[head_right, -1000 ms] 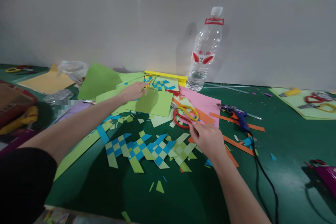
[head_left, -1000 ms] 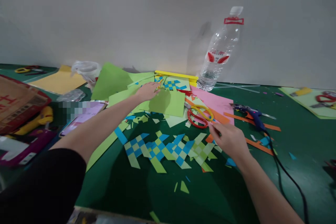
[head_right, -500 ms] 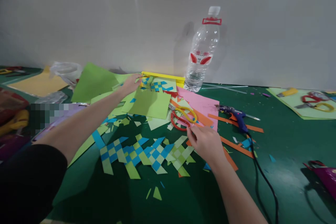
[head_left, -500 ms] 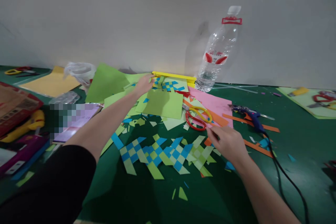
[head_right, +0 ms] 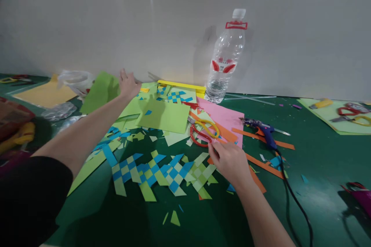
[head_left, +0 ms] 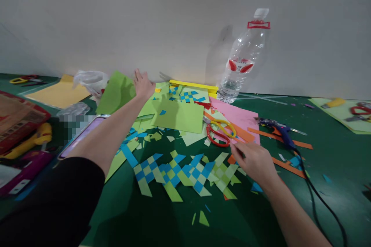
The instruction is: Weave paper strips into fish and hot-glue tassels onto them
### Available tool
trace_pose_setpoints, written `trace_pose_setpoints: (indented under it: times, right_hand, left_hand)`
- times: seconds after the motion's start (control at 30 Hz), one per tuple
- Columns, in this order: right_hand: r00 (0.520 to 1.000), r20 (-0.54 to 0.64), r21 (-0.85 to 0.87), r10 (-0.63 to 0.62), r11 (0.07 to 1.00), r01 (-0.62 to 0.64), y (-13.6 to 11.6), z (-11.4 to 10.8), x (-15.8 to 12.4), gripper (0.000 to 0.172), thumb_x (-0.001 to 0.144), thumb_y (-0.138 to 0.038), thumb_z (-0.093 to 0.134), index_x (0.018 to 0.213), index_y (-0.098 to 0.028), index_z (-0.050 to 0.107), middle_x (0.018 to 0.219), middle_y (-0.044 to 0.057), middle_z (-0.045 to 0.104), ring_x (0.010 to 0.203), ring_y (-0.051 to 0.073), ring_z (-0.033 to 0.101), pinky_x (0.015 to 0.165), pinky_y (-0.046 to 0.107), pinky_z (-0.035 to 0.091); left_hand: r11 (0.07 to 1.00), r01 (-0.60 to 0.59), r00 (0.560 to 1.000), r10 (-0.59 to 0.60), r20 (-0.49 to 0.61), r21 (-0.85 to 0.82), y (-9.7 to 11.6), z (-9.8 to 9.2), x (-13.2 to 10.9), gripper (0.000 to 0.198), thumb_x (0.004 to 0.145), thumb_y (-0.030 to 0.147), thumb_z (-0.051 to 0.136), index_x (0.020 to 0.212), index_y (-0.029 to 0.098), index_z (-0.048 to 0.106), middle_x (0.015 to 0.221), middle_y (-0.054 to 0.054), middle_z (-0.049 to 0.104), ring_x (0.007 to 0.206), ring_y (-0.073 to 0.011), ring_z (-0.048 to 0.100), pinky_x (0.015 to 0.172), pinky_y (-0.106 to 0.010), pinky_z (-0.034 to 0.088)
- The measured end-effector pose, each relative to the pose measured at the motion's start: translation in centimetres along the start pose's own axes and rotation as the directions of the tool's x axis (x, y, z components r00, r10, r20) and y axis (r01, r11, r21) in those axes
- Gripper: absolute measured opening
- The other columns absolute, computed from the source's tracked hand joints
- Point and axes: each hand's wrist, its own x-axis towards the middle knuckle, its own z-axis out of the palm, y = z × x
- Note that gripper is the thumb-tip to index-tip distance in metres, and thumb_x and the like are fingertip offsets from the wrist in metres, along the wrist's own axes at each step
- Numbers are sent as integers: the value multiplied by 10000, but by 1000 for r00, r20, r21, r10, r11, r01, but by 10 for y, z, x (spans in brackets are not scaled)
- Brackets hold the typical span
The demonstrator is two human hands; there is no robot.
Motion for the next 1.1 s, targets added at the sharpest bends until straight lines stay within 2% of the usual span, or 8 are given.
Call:
trace_pose_setpoints:
  times: [0.07, 0.17, 0.33, 0.43, 0.67, 0.87, 1.0, 1.1]
  right_hand:
    - [1000, 6, 11, 6, 1000, -6, 1, 1, -1, 335, 966, -251, 533, 656, -159, 619, 523, -6, 533, 496, 128, 509, 525, 281, 303]
    - [1000, 18, 28, 8, 1000, -8, 1, 2, -1, 334, 964, -247, 537, 653, -160, 620, 530, -5, 538, 500, 125, 509, 530, 279, 307]
    - [1000, 7, 55, -14, 998, 13, -1, 0, 3, 353, 970, -240, 515, 643, -164, 625, 540, 2, 548, 504, 132, 507, 541, 282, 334]
    - [1000, 10, 76, -21, 997, 20, -1, -1, 4, 345, 970, -227, 513, 652, -164, 630, 549, 3, 560, 508, 134, 511, 550, 284, 344]
    - [999, 31, 84, -8, 996, 5, 2, 2, 0, 336, 975, -240, 513, 669, -166, 630, 582, 15, 590, 537, 139, 530, 560, 292, 340]
    - [999, 47, 76, -7, 997, 3, 1, 0, 1, 320, 970, -228, 520, 675, -175, 630, 597, 16, 608, 545, 131, 537, 568, 291, 342]
    - [999, 33, 61, -10, 998, 8, -1, -2, 3, 356, 978, -228, 497, 647, -184, 622, 554, 6, 570, 525, 131, 514, 562, 282, 345]
    - [1000, 21, 57, -18, 998, 17, 0, -2, 3, 351, 974, -241, 508, 650, -178, 628, 557, 8, 565, 532, 140, 522, 563, 285, 347]
  left_hand:
    - [997, -71, 992, 67, 110, 39, 2, 8, -4, 580, 863, 271, 558, 1406, 96, 454, 1619, -202, 203, 1514, -358, 141, 1195, -578, 214]
    - [980, -183, 948, 155, 277, 78, 8, 22, -9, 529, 911, 316, 515, 1400, 119, 473, 1599, -174, 281, 1496, -326, 221, 1202, -527, 226]
    - [947, -319, 878, 279, 389, 41, 18, 37, -15, 518, 941, 392, 477, 1422, 199, 459, 1555, -111, 394, 1444, -277, 348, 1201, -489, 240]
    - [927, -373, 854, 327, 404, 37, 23, 43, -20, 523, 920, 368, 511, 1419, 222, 457, 1533, -91, 425, 1422, -270, 378, 1214, -489, 203]
    - [929, -362, 880, 313, 358, 79, 32, 48, -30, 477, 923, 250, 443, 1388, 151, 475, 1475, -133, 475, 1360, -267, 443, 1133, -393, 368]
    - [955, -248, 934, 192, 301, 160, 19, 34, -30, 435, 949, 253, 361, 1331, 114, 515, 1369, -211, 539, 1283, -349, 509, 1040, -492, 435]
    - [953, -247, 919, 172, 354, 177, 9, 28, -36, 423, 965, 307, 358, 1287, 111, 551, 1292, -210, 594, 1152, -344, 609, 931, -452, 504]
    - [942, -290, 900, 207, 384, 171, 6, 22, -41, 409, 969, 314, 356, 1262, 133, 578, 1311, -180, 595, 1143, -309, 622, 926, -404, 508]
